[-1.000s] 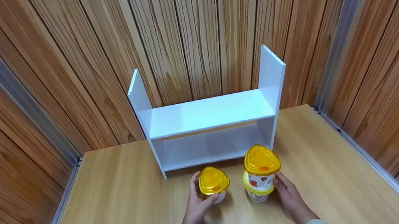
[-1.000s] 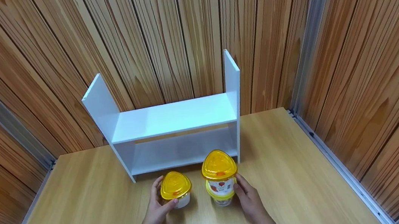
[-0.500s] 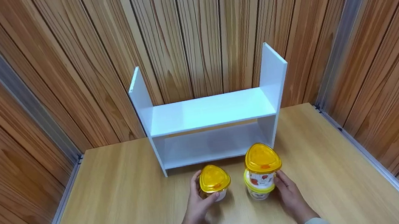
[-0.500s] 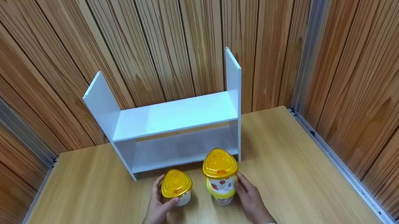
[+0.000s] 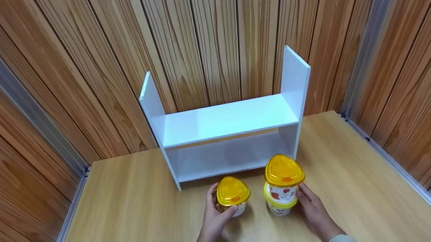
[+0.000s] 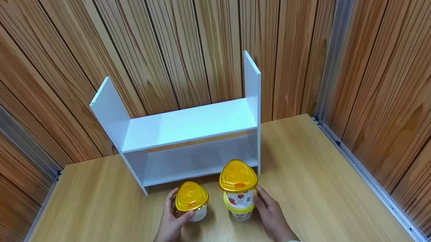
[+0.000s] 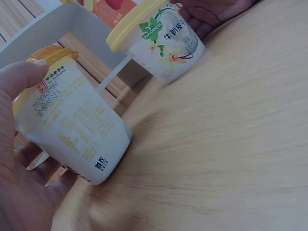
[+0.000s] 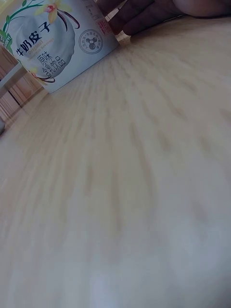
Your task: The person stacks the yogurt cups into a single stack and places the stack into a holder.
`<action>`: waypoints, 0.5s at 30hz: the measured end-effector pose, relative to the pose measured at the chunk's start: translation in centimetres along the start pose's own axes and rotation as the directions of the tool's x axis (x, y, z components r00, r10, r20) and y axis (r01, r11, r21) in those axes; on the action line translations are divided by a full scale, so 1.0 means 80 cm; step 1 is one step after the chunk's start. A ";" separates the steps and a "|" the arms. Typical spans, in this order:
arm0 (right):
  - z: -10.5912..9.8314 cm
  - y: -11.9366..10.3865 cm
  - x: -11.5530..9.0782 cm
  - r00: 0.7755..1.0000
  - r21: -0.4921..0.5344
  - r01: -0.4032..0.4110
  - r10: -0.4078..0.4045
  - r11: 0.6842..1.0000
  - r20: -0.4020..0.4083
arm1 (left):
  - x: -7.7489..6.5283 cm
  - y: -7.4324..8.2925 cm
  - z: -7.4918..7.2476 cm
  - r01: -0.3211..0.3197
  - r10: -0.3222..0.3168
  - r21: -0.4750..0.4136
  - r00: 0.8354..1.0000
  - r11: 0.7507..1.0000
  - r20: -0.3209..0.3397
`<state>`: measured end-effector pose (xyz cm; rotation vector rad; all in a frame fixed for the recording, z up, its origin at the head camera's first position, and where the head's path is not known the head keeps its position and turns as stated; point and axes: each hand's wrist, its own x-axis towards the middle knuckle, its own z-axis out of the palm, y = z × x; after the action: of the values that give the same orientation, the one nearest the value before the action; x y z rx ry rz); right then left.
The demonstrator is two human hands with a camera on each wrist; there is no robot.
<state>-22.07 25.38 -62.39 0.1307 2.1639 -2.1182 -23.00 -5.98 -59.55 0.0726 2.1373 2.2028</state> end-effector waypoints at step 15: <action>0.000 0.001 -0.003 0.998 -0.033 0.059 -0.059 0.998 -0.010 | -0.005 0.023 0.006 -0.024 0.025 -0.038 1.000 0.999 0.016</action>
<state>-21.78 25.42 -62.43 0.0771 2.2342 -2.1171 -22.57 -5.57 -57.70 0.1147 2.0961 2.2472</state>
